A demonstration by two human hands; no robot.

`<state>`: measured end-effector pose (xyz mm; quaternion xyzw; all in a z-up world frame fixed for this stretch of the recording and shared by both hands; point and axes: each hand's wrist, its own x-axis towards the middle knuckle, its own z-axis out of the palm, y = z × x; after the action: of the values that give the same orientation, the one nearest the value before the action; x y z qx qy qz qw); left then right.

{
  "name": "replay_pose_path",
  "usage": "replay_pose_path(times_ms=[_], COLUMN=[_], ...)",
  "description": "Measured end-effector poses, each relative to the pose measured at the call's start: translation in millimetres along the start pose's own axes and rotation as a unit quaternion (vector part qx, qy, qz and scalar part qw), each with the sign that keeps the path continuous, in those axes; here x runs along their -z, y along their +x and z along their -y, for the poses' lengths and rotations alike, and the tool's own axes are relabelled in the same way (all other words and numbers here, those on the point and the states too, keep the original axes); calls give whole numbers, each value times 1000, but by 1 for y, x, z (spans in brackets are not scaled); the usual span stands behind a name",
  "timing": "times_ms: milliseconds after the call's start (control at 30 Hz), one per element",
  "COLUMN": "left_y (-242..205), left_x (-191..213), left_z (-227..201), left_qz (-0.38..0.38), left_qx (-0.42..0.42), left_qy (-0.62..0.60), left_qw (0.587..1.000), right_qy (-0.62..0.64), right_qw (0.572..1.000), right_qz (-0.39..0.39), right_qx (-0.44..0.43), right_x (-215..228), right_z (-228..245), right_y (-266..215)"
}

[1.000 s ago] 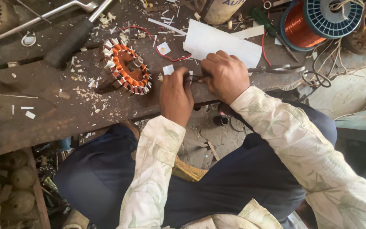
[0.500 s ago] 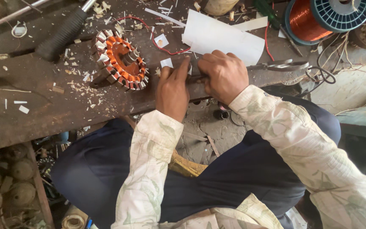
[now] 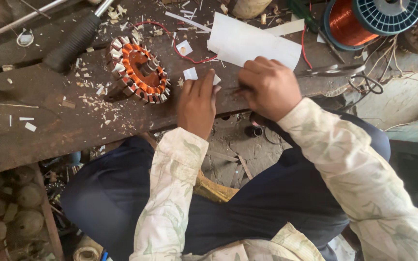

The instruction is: The person cuts small white rectangular pieces from a sheet using scissors and inserts them into the slots of a copper-wound motor stator. The person repeats this process, cutting and placing the pieces one by one into the stator slots.

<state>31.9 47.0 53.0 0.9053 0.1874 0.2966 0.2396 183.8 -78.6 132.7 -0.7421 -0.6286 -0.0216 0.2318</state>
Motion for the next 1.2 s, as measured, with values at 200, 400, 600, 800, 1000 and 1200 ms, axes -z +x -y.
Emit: replay_pose_path(times_ms=[200, 400, 600, 800, 1000, 1200], left_y=[8, 17, 18, -4, -31, -32], left_x=[7, 17, 7, 9, 10, 11], left_z=[-9, -9, -11, -7, -12, -11], left_qz=[-74, 72, 24, -15, 79, 94], left_qx=[-13, -19, 65, 52, 2, -7], left_qy=[-9, 115, 41, 6, 113, 114], left_qw=[997, 991, 997, 999, 990, 989], right_qy=[-3, -30, -46, -65, -54, -34], right_qw=[999, 999, 999, 997, 995, 998], right_qz=[-18, -18, -7, -12, 15, 19], right_qx=[-29, -28, -6, -48, -86, -50], right_x=[24, 22, 12, -13, -29, -33], right_z=[0, -2, -3, -7, -13, -9], right_y=[3, 4, 4, 7, 10, 9])
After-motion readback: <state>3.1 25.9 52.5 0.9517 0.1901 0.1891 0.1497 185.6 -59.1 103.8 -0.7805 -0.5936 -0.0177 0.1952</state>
